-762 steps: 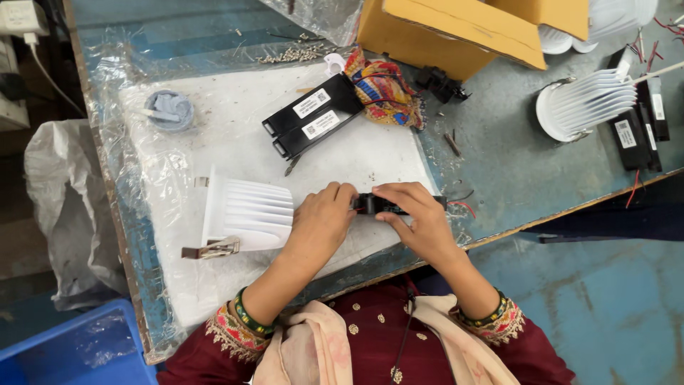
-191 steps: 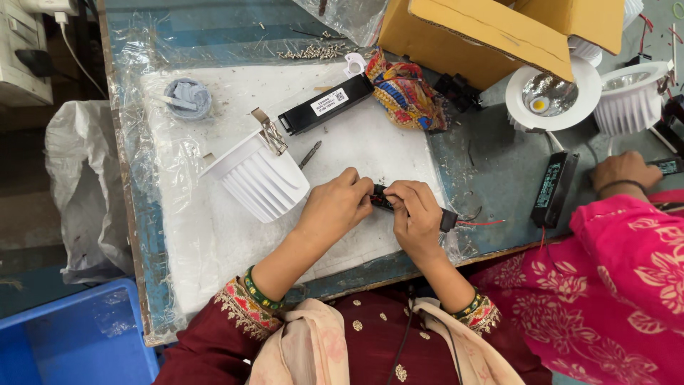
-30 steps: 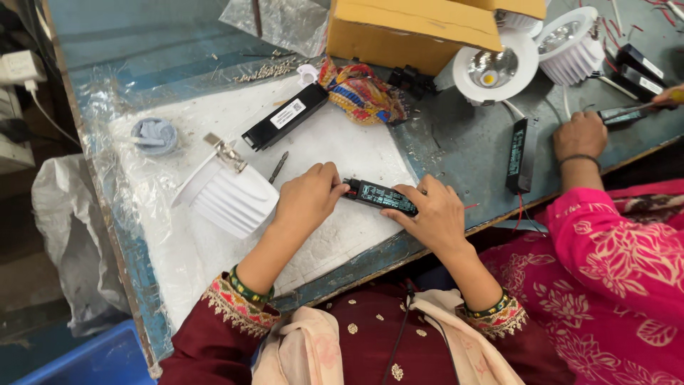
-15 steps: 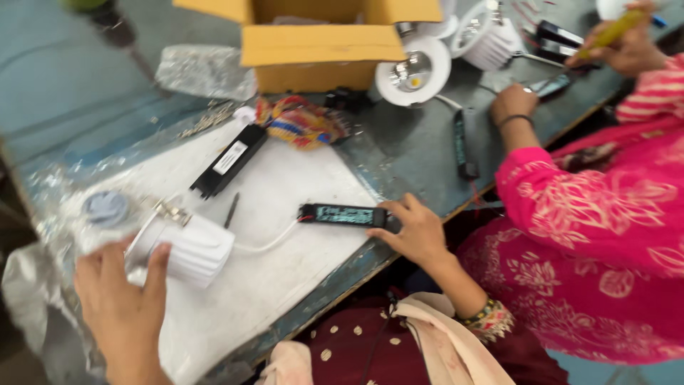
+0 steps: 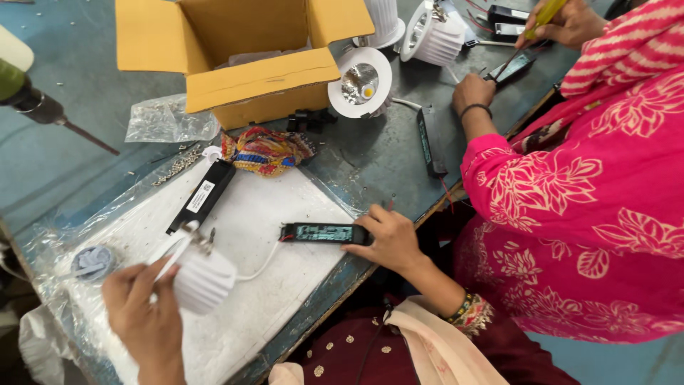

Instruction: The person connects wires from LED driver modules to downlight lamp housings at a workbench, twisting wire ends together and fitting the driver to each lamp. Finished lamp assemblies are placed into an open cardboard box on the table.

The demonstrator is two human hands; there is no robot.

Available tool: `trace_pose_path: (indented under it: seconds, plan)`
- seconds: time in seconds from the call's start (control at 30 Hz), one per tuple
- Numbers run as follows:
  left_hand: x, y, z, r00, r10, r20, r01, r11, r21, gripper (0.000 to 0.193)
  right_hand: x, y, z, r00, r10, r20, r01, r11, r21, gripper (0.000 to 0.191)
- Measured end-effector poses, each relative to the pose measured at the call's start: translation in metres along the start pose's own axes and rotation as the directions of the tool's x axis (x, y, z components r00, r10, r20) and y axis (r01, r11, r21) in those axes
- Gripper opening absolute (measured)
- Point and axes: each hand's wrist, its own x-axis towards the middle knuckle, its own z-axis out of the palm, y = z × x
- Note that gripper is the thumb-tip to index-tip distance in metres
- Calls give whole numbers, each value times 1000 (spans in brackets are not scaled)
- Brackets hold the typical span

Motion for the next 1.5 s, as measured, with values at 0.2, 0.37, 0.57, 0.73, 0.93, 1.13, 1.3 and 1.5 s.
trace_pose_path:
  seconds: [0.2, 0.37, 0.57, 0.73, 0.93, 1.13, 1.3, 1.5]
  plan:
    - [38, 63, 20, 998, 48, 47, -45, 997, -68, 17, -10, 27, -20, 989, 27, -145, -34, 998, -47, 53]
    - [28, 59, 22, 999, 37, 28, -37, 999, -26, 18, -10, 33, -19, 995, 40, -96, -45, 998, -46, 54]
    - [-13, 17, -8, 998, -35, -47, 39, 994, 98, 19, 21, 46, -6, 997, -63, -43, 70, 975, 210, 49]
    - [-22, 2, -34, 983, -181, -10, 181, 976, 120, 24, 52, 67, 3, 956, 283, 78, -291, 874, 388, 45]
    - [8, 28, -41, 981, -188, -55, 190, 980, 49, 27, 80, 87, 0, 987, 135, 82, -143, 985, 94, 42]
    - [21, 69, -24, 985, 50, -163, -65, 994, -87, 20, 101, 77, 2, 998, -27, 59, 21, 995, 99, 30]
    - [31, 103, 54, 947, 189, 260, -69, 910, -409, 23, 134, 47, 37, 990, -141, 14, 140, 988, 59, 39]
    - [43, 90, 114, 917, 155, 368, 33, 889, -457, 23, 174, 23, 64, 985, -84, 151, 119, 963, -242, 56]
